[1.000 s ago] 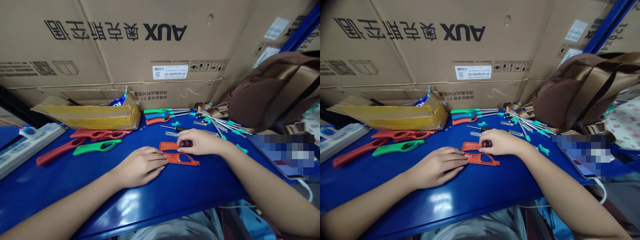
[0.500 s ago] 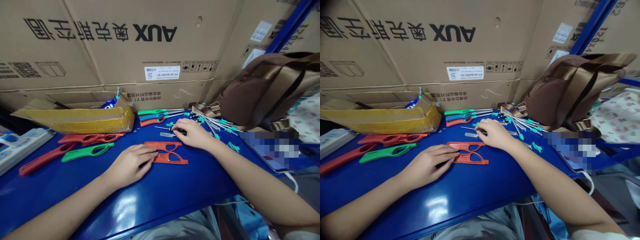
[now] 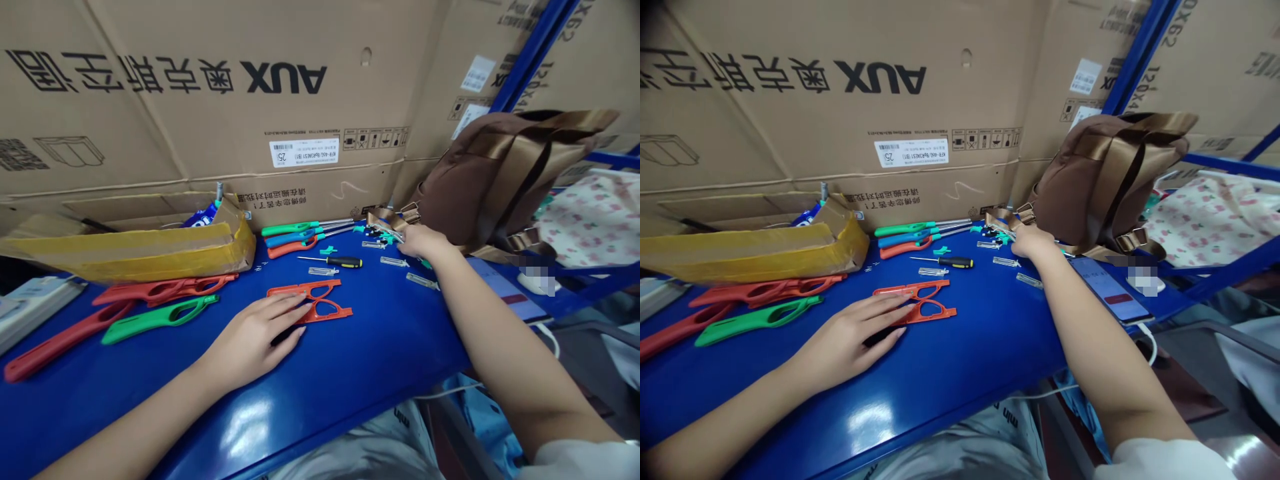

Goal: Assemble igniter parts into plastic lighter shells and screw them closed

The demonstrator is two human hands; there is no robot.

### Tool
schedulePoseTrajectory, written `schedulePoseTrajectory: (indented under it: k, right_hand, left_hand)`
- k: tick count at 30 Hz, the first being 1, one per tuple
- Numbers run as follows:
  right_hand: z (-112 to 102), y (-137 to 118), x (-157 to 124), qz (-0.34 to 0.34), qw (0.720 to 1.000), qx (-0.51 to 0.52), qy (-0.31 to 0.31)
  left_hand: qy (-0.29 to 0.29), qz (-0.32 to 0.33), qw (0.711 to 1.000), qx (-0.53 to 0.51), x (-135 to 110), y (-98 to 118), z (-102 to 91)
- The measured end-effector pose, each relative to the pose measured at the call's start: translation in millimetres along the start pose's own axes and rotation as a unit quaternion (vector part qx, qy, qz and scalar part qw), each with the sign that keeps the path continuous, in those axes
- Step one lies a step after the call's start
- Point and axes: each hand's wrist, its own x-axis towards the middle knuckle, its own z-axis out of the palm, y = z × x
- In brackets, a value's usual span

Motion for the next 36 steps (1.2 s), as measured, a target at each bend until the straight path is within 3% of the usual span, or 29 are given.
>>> schedulePoseTrajectory:
  k: [8, 14, 20, 30, 36]
  right_hand:
    - [-11, -5, -6, 0.014, 0.999, 0.016, 0.044]
    - [4, -6, 2, -0.015, 0.999, 0.029, 0.035]
    - [10, -1, 15, -0.025, 0.994, 0.080, 0.075]
    - [3, 1, 16, -0.060, 0.939, 0.229, 0.249]
    - [4, 1, 15, -0.099, 0.915, 0.265, 0.287]
  left_hand:
    - [0.005, 0.017, 1.000, 0.018, -2, -5, 2.3]
    - [0.046, 0.020, 0.998, 0.035, -2, -5, 2.9]
    - [0.057, -0.003, 0.998, 0.020, -4, -5, 3.4]
    - [0.049, -0.029, 0.998, -0.005, -4, -5, 3.7]
    - [0.060, -0.032, 0.998, -0.018, -4, -3, 3.8]
